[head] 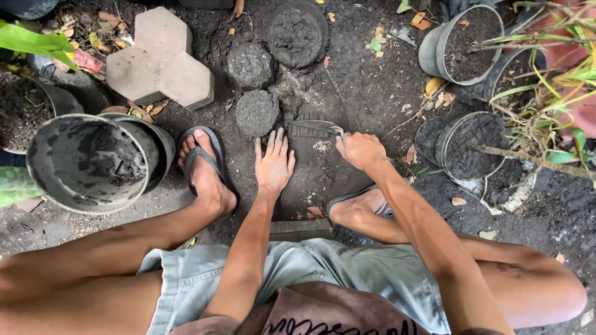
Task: The person is using a hand trowel and their hands to level and smooth out soil in a garden area between plants and paving stones.
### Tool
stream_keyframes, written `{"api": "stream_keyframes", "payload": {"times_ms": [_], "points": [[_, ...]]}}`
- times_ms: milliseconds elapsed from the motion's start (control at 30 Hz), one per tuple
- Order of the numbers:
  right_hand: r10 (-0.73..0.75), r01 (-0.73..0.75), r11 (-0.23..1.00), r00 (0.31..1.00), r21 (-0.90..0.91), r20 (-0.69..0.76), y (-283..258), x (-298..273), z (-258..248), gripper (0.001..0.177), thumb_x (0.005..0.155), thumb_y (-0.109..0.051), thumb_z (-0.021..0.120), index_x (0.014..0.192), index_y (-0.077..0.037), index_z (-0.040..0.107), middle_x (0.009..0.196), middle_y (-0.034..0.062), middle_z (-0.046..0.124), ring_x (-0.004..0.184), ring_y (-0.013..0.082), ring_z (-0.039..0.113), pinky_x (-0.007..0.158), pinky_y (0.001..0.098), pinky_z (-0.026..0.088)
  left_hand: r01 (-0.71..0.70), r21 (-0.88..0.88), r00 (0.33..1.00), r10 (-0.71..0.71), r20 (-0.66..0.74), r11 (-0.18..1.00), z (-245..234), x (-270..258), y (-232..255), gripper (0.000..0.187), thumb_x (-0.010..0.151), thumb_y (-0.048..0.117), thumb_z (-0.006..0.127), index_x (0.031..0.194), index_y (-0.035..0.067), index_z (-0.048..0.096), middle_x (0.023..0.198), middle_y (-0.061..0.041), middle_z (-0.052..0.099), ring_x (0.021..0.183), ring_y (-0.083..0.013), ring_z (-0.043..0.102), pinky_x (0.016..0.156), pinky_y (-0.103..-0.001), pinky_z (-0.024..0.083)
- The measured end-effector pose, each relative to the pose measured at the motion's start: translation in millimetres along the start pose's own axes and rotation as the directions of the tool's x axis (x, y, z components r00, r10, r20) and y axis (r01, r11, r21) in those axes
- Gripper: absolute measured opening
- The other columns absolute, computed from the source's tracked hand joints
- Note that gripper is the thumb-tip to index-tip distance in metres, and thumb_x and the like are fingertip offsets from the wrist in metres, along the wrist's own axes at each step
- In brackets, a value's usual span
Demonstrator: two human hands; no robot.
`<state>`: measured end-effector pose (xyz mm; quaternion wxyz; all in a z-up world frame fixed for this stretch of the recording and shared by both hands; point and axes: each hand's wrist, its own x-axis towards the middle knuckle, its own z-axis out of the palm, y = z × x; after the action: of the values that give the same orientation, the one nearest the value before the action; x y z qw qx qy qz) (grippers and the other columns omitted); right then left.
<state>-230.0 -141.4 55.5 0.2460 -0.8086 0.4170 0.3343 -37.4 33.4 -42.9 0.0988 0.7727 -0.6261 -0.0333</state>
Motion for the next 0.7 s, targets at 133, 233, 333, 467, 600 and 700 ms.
{"api": "stream_keyframes", "payload": {"times_ms": [133,233,333,467,600,700], "points": [[-0.014,0.013,1.000,0.999,0.011,0.035,1,6,-4,0.060,0.109,-0.039,0.029,0.107,0.004,0.070,0.098,0.0269,0.077,0.096,0.0439,0.076,0.087,0.0571,0.058,0.036,-0.051,0.998,-0.038,-0.053,0.998,5,13,1,0.034,0.102,0.036,0.049,0.118,0.016,0.071,0.140,-0.001,0.063,0.135,-0.0174,0.052,0.119,-0.056,0.024],[-0.077,0.079,0.995,0.996,-0.056,0.037,10,15,0,0.063,0.107,-0.046,0.026,0.105,0.000,0.070,0.097,0.0233,0.078,0.097,0.0421,0.076,0.087,0.0559,0.058,0.078,-0.044,0.987,-0.083,-0.138,0.996,3,29,2,0.033,0.094,0.035,0.056,0.123,0.022,0.065,0.112,0.003,0.064,0.113,-0.0151,0.058,0.107,-0.051,0.034],[-0.086,0.088,0.992,0.996,-0.085,0.027,8,17,6,0.059,0.107,-0.042,0.028,0.102,0.000,0.070,0.093,0.0225,0.078,0.093,0.0416,0.077,0.084,0.0553,0.058,0.087,0.001,0.990,-0.086,-0.111,0.996,-2,41,5,0.037,0.095,0.031,0.055,0.131,0.021,0.059,0.107,0.003,0.061,0.100,-0.0147,0.057,0.098,-0.044,0.034],[-0.090,0.071,0.981,0.991,-0.181,-0.100,8,26,33,0.049,0.106,-0.036,0.034,0.099,-0.003,0.070,0.085,0.0178,0.078,0.084,0.0358,0.078,0.078,0.0512,0.061,-0.044,-0.191,0.997,0.030,-0.075,0.981,-1,58,18,0.037,0.104,0.026,0.052,0.139,0.018,0.058,0.120,-0.001,0.065,0.117,-0.0170,0.059,0.098,-0.040,0.038],[-0.167,0.075,0.957,0.932,-0.279,-0.323,15,36,80,0.035,0.102,-0.030,0.047,0.084,-0.008,0.066,0.068,0.0128,0.072,0.065,0.0314,0.076,0.059,0.0438,0.060,-0.133,-0.421,0.991,0.124,-0.049,0.897,14,70,13,0.020,0.104,0.023,0.057,0.110,0.013,0.073,0.087,-0.003,0.066,0.090,-0.0229,0.067,0.086,-0.036,0.049],[-0.169,0.075,0.962,0.919,-0.261,-0.357,9,43,83,0.034,0.101,-0.029,0.048,0.079,-0.008,0.065,0.064,0.0128,0.070,0.060,0.0309,0.074,0.055,0.0450,0.059,-0.150,-0.535,0.981,0.194,0.027,0.832,8,85,-5,0.018,0.100,0.016,0.055,0.100,0.013,0.072,0.080,-0.002,0.062,0.082,-0.0239,0.063,0.079,-0.034,0.049]]}}
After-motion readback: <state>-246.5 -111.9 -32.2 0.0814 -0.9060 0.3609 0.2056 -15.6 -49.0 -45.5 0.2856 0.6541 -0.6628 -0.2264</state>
